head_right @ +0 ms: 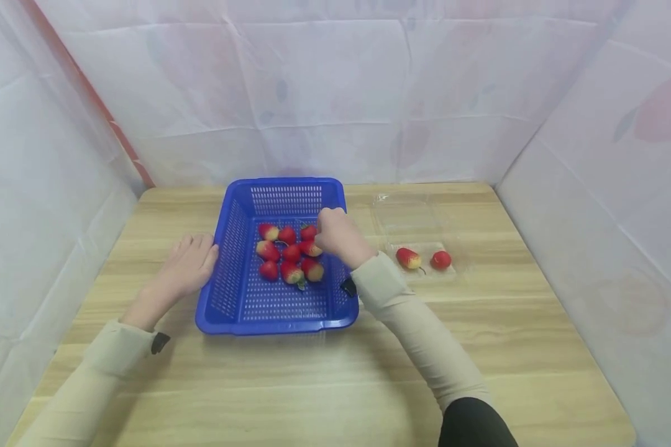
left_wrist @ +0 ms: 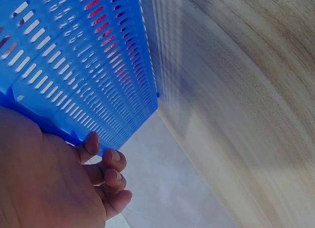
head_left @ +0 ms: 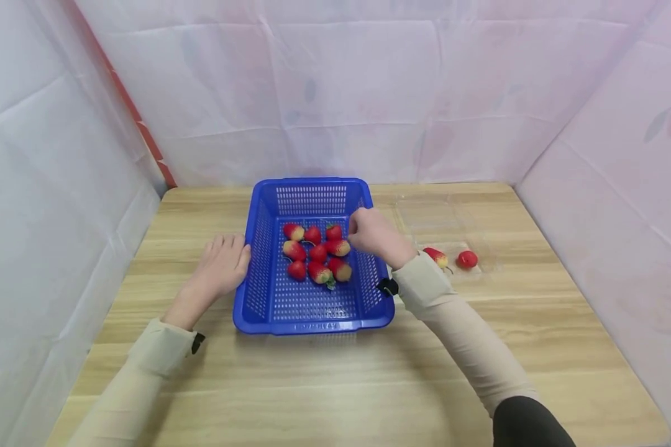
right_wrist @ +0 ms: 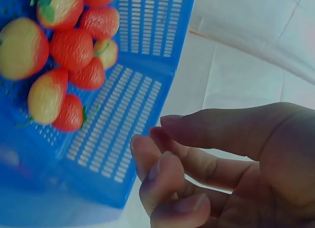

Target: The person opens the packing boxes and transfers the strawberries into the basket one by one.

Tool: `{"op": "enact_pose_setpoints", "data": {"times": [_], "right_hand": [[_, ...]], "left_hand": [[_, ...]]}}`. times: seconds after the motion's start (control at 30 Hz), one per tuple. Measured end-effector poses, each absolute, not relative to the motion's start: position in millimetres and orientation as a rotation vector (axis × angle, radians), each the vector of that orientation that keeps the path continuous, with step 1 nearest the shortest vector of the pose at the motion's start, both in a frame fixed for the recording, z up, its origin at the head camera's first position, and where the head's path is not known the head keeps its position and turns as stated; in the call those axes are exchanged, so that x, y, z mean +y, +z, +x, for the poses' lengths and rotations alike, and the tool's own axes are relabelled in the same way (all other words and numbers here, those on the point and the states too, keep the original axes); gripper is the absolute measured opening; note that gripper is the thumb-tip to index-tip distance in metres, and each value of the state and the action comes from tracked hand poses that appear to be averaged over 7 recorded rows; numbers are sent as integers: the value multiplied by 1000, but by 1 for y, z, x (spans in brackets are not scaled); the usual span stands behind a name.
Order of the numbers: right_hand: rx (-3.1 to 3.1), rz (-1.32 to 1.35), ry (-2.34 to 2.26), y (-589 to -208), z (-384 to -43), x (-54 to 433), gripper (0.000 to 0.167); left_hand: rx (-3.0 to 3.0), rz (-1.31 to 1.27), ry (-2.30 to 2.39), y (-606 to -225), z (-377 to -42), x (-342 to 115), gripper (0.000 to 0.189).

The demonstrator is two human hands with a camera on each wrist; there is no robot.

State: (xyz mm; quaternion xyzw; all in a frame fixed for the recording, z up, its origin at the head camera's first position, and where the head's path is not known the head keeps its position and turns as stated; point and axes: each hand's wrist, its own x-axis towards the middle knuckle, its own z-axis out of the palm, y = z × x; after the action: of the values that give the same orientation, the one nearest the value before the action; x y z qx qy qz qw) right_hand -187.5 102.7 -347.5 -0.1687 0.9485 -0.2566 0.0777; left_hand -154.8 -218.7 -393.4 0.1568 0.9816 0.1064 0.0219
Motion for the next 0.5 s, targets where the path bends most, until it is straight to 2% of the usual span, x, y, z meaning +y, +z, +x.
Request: {"op": "enact_pose_setpoints", "data": {"times": [0.23,0.5], "right_hand": [[2931,-453,-789,-347,-189,133,7],[2964,-300,-832,-362,-190,187,18]], "left_hand": [[3045,485,358,-397,-155,-219,33],[3050,484,369,-398,-155,-218,33]]}}
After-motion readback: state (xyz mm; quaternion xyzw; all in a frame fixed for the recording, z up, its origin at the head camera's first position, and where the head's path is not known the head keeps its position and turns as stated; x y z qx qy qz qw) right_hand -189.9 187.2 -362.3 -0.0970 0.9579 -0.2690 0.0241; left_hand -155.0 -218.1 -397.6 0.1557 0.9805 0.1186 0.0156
